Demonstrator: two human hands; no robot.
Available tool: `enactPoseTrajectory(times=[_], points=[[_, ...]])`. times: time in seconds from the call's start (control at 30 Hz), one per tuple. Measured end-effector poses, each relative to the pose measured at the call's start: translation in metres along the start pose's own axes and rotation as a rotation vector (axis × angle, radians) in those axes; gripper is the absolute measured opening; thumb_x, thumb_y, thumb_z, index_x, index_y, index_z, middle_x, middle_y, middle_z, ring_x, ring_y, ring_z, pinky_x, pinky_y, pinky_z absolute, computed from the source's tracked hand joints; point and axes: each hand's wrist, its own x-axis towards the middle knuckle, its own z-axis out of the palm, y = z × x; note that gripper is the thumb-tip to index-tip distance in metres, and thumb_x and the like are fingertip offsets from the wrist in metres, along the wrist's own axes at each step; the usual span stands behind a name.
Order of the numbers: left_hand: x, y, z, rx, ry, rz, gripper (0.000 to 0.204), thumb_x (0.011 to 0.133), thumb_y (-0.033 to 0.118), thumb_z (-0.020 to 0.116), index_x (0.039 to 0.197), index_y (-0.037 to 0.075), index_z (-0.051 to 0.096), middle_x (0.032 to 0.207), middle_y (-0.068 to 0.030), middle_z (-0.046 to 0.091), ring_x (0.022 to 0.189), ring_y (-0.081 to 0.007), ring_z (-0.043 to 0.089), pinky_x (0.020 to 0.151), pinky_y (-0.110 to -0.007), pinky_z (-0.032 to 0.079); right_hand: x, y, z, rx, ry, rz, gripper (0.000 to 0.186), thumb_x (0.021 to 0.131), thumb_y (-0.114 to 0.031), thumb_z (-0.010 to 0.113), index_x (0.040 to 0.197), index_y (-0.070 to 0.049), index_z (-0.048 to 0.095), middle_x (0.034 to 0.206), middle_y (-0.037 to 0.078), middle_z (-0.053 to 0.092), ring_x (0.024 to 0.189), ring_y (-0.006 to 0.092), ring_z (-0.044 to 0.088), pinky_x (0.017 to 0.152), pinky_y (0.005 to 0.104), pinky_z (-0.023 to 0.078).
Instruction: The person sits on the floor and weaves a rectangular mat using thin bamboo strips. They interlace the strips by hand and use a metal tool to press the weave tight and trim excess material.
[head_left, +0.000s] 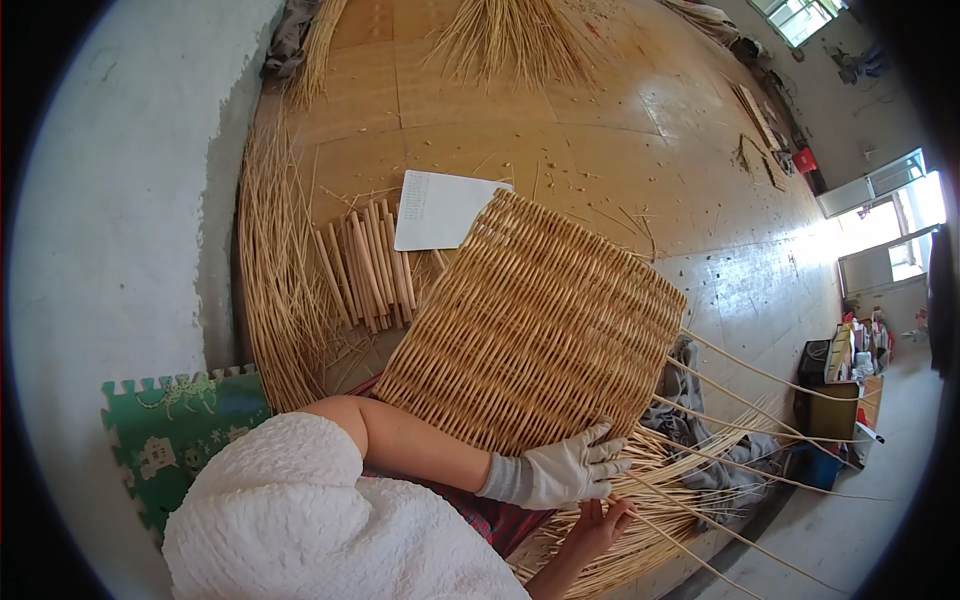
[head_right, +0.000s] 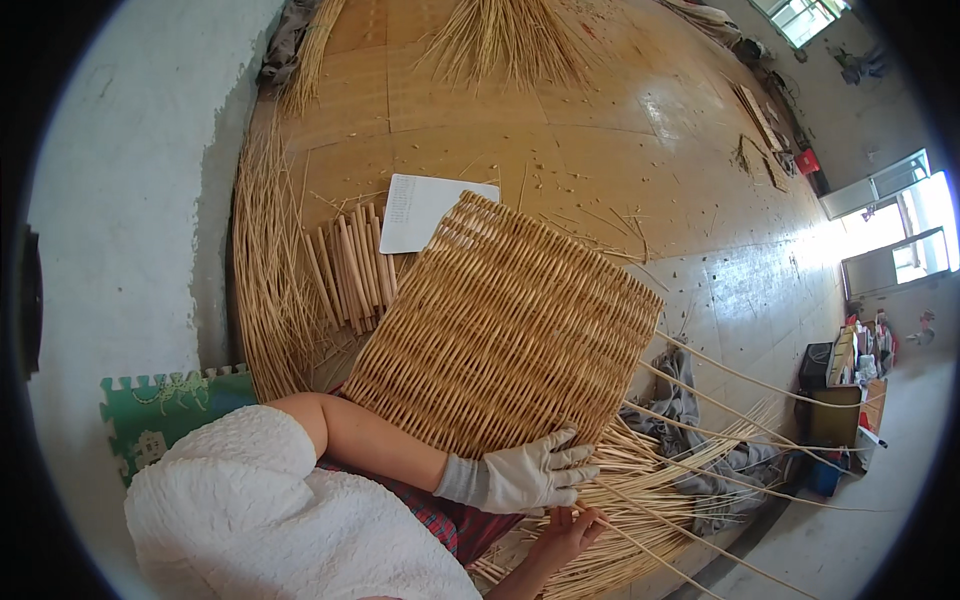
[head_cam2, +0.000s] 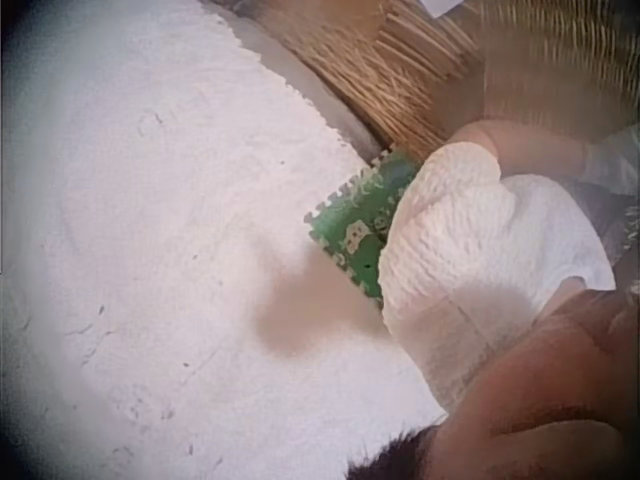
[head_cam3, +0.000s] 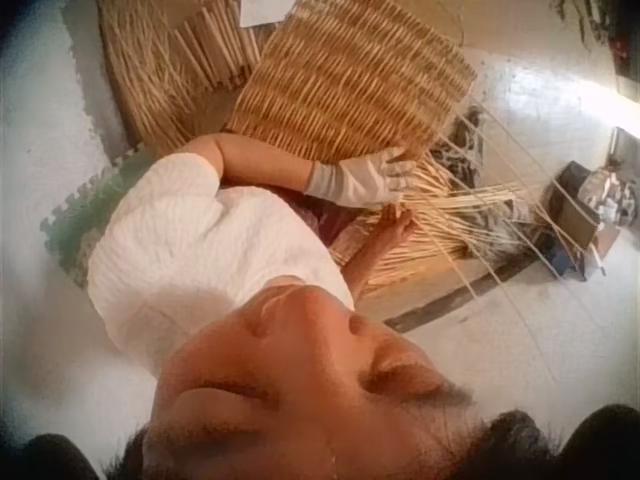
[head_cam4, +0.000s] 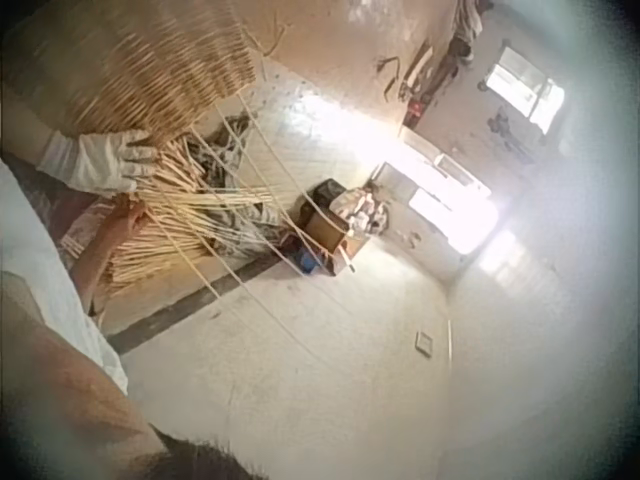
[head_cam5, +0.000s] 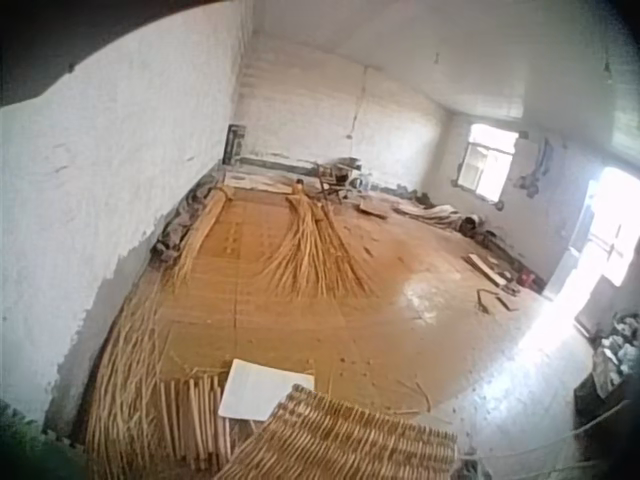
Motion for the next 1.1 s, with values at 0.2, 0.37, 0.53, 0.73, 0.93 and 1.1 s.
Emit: enactPoseTrajectory(times=[0.2,0.37,0.53,0.73,0.93,1.1], points=[[0.007,-0.008,-0.028,-0.087,-0.029,0.087,0.063,0.088,0.049,0.071,0.135,0.008,0.064,0.161,-0.0168,0.047,0.158,-0.0378,0.030,0.129,-0.062,0.019,0.008,0.008,-0.021,0.052,-0.055,0.089,0.021,0.108,-0.026,0.064,0.122,-0.015,0.054,0.107,0.006,0.070,0.083,0.0241,0.076,0.069,0.0359,0.065],[0.017,-0.010,-0.052,-0.045,-0.181,0.088,0.055,0.094,0.051,0.065,0.129,0.009,0.066,0.163,-0.0173,0.045,0.158,-0.0371,0.032,0.130,-0.064,0.013,0.010,-0.006,-0.007,0.003,-0.148,0.135,0.017,0.108,-0.024,0.063,0.117,-0.012,0.054,0.106,0.009,0.071,0.082,0.0228,0.077,0.070,0.0366,0.066],[0.014,-0.013,-0.042,-0.051,-0.127,0.101,0.058,0.098,0.053,0.062,0.134,0.008,0.065,0.158,-0.0176,0.052,0.154,-0.0359,0.039,0.130,-0.062,0.017,0.009,-0.004,-0.018,-0.006,-0.182,0.187,0.015,0.109,-0.023,0.063,0.117,-0.014,0.055,0.104,0.004,0.070,0.084,0.0215,0.077,0.070,0.0363,0.065],[0.017,-0.010,-0.041,-0.037,-0.129,0.006,0.076,0.090,0.056,0.072,0.148,0.010,0.057,0.155,-0.0132,0.055,0.152,-0.0343,0.043,0.131,-0.057,0.018,0.012,-0.004,-0.011,0.027,-0.242,0.168,0.012,0.110,-0.021,0.060,0.118,-0.013,0.055,0.104,0.003,0.070,0.088,0.0198,0.076,0.070,0.0332,0.062],[0.024,-0.005,-0.046,-0.050,-0.151,-0.022,0.073,0.087,0.054,0.074,0.146,0.012,0.060,0.156,-0.0134,0.054,0.153,-0.0350,0.041,0.131,-0.058,0.017,0.017,-0.003,-0.018,0.028,-0.234,0.170,0.020,0.109,-0.024,0.062,0.124,-0.012,0.054,0.111,0.008,0.069,0.090,0.0241,0.077,0.068,0.0341,0.062],[0.019,-0.001,-0.037,-0.136,0.005,0.014,0.067,0.084,0.047,0.076,0.140,0.011,0.064,0.155,-0.0178,0.054,0.154,-0.0367,0.039,0.129,-0.060,0.023,0.015,0.010,-0.052,0.001,-0.133,0.165,0.024,0.109,-0.023,0.063,0.130,-0.017,0.053,0.116,0.007,0.069,0.091,0.0254,0.075,0.073,0.0378,0.060]])
